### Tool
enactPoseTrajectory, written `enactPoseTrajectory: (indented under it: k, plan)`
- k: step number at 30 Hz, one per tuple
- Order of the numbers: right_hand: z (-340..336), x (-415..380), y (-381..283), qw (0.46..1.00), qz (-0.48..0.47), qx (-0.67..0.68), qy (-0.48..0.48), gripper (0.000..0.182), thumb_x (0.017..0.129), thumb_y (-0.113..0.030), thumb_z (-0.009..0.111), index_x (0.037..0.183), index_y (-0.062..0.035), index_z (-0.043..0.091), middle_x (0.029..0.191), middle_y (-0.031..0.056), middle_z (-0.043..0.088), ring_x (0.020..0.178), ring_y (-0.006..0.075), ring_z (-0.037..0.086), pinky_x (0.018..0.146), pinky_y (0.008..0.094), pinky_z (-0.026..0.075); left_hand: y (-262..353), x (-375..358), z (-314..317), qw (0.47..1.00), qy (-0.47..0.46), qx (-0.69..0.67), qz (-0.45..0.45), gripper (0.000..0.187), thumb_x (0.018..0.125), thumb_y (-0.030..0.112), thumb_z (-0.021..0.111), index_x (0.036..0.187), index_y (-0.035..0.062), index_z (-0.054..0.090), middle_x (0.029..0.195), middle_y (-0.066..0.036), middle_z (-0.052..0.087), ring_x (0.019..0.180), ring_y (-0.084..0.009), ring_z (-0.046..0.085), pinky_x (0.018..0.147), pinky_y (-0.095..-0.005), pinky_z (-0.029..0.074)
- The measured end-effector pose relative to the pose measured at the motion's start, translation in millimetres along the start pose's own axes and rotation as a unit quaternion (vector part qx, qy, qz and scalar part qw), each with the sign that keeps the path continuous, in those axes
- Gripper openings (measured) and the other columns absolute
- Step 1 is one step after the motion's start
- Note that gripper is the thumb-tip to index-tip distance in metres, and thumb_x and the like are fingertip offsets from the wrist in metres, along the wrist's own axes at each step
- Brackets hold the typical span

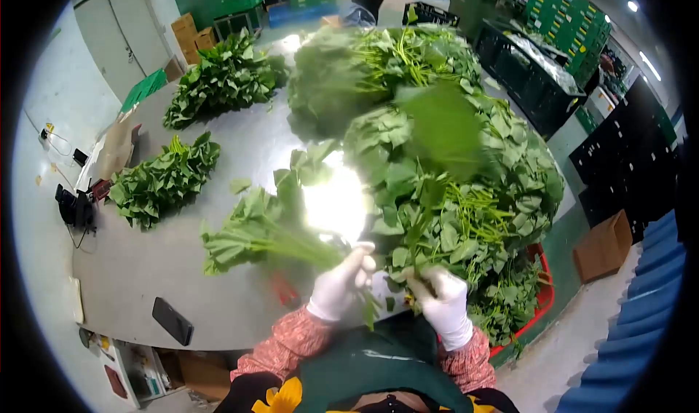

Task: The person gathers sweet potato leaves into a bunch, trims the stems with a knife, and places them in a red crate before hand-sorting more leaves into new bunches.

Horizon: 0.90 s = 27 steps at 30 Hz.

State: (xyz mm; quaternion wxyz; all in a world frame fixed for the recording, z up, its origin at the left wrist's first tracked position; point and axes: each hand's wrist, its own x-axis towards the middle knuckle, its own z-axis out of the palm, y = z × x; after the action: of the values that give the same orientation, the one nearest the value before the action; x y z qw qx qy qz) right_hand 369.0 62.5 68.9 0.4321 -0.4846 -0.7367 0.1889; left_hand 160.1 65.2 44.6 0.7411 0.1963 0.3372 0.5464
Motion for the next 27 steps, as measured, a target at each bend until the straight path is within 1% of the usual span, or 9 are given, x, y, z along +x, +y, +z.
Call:
enactPoseTrajectory:
  k: [2, 4, 7, 9, 12, 17, 20, 23, 27]
  plan:
    - [-2.3, -3.8, -0.3, 0.984, 0.157, 0.07, -0.04, 0.015, 0.084, -0.002, 0.074, 0.098, 0.0, 0.071, 0.08, 0.0091, 0.069, 0.066, 0.0128, 0.064, 0.062, 0.0258, 0.051, -0.8, -0.2, 3.7, 0.999, 0.011, 0.044, 0.019, 0.035, 0.101, 0.025, 0.058, 0.125, -0.0004, 0.057, 0.088, -0.002, 0.062, 0.069, -0.0088, 0.052, 0.07, -0.0255, 0.048]
    - [-1.4, -3.1, 11.3, 0.998, 0.061, -0.006, -0.027, 0.015, 0.086, -0.002, 0.073, 0.101, -0.0003, 0.072, 0.081, 0.0083, 0.068, 0.068, 0.0133, 0.065, 0.063, 0.0255, 0.051, -7.7, 3.1, 3.0, 1.0, 0.005, -0.007, 0.01, 0.027, 0.1, 0.018, 0.058, 0.118, -0.0018, 0.06, 0.089, -0.007, 0.067, 0.07, -0.0116, 0.058, 0.068, -0.0259, 0.049]
    - [2.4, -2.7, 11.5, 0.998, 0.058, -0.01, -0.023, 0.015, 0.087, -0.004, 0.072, 0.101, -0.0012, 0.073, 0.083, 0.0087, 0.07, 0.071, 0.015, 0.067, 0.066, 0.0258, 0.053, -9.6, 1.6, 1.6, 0.998, -0.02, 0.058, 0.0, 0.037, 0.101, 0.026, 0.056, 0.125, -0.0015, 0.056, 0.105, -0.006, 0.067, 0.088, -0.013, 0.06, 0.087, -0.0257, 0.047]
    - [5.2, -4.2, 12.6, 0.998, 0.058, -0.007, -0.035, 0.016, 0.087, -0.005, 0.073, 0.102, -0.0007, 0.072, 0.084, 0.0094, 0.071, 0.071, 0.0151, 0.068, 0.066, 0.0254, 0.053, -11.9, 3.0, 0.5, 0.998, -0.036, 0.057, 0.007, 0.036, 0.102, 0.026, 0.056, 0.126, -0.0013, 0.056, 0.111, -0.008, 0.066, 0.095, -0.0152, 0.06, 0.09, -0.0282, 0.046]
    - [10.5, -3.4, 8.5, 0.998, 0.059, 0.009, -0.03, 0.015, 0.085, -0.014, 0.075, 0.098, -0.0063, 0.072, 0.081, 0.0128, 0.069, 0.068, 0.0287, 0.067, 0.061, 0.0333, 0.052, -9.5, -0.3, 10.1, 1.0, -0.003, 0.019, 0.01, 0.031, 0.099, 0.022, 0.059, 0.12, -0.0018, 0.06, 0.112, -0.014, 0.068, 0.096, -0.0223, 0.065, 0.087, -0.035, 0.052]
    - [12.3, -7.7, 5.7, 0.994, 0.084, 0.042, -0.059, 0.019, 0.085, -0.013, 0.074, 0.103, -0.0064, 0.073, 0.084, 0.0138, 0.07, 0.068, 0.0286, 0.067, 0.061, 0.0325, 0.053, -12.9, 1.5, 12.0, 0.999, -0.021, -0.019, 0.016, 0.031, 0.098, 0.02, 0.06, 0.12, -0.0024, 0.061, 0.117, -0.018, 0.067, 0.107, -0.0294, 0.065, 0.095, -0.0433, 0.052]
    - [13.5, -7.3, 2.0, 0.996, 0.064, 0.029, -0.049, 0.018, 0.085, -0.013, 0.073, 0.102, -0.0065, 0.072, 0.083, 0.0127, 0.069, 0.069, 0.03, 0.067, 0.061, 0.0342, 0.053, -15.5, 1.7, 12.8, 1.0, -0.02, 0.001, 0.018, 0.033, 0.098, 0.02, 0.06, 0.122, -0.0033, 0.06, 0.117, -0.017, 0.066, 0.108, -0.0285, 0.065, 0.097, -0.0436, 0.05]
    - [12.6, -8.1, 1.7, 0.995, 0.043, -0.034, -0.083, 0.022, 0.085, -0.009, 0.073, 0.107, -0.0057, 0.072, 0.081, 0.0091, 0.07, 0.066, 0.02, 0.067, 0.061, 0.0293, 0.052, -21.5, 4.0, 6.6, 1.0, -0.017, 0.026, 0.0, 0.037, 0.098, 0.022, 0.06, 0.124, -0.004, 0.059, 0.12, -0.016, 0.065, 0.111, -0.0271, 0.063, 0.1, -0.0423, 0.048]
    - [17.8, -6.6, -1.2, 0.995, -0.018, -0.079, -0.053, 0.017, 0.082, -0.015, 0.076, 0.097, -0.0098, 0.071, 0.069, 0.0064, 0.061, 0.058, 0.0266, 0.058, 0.054, 0.036, 0.046, -16.1, 4.4, 9.5, 0.994, -0.102, 0.038, -0.02, 0.038, 0.103, 0.02, 0.048, 0.135, -0.0001, 0.053, 0.129, -0.011, 0.06, 0.115, -0.0189, 0.056, 0.097, -0.0335, 0.045]
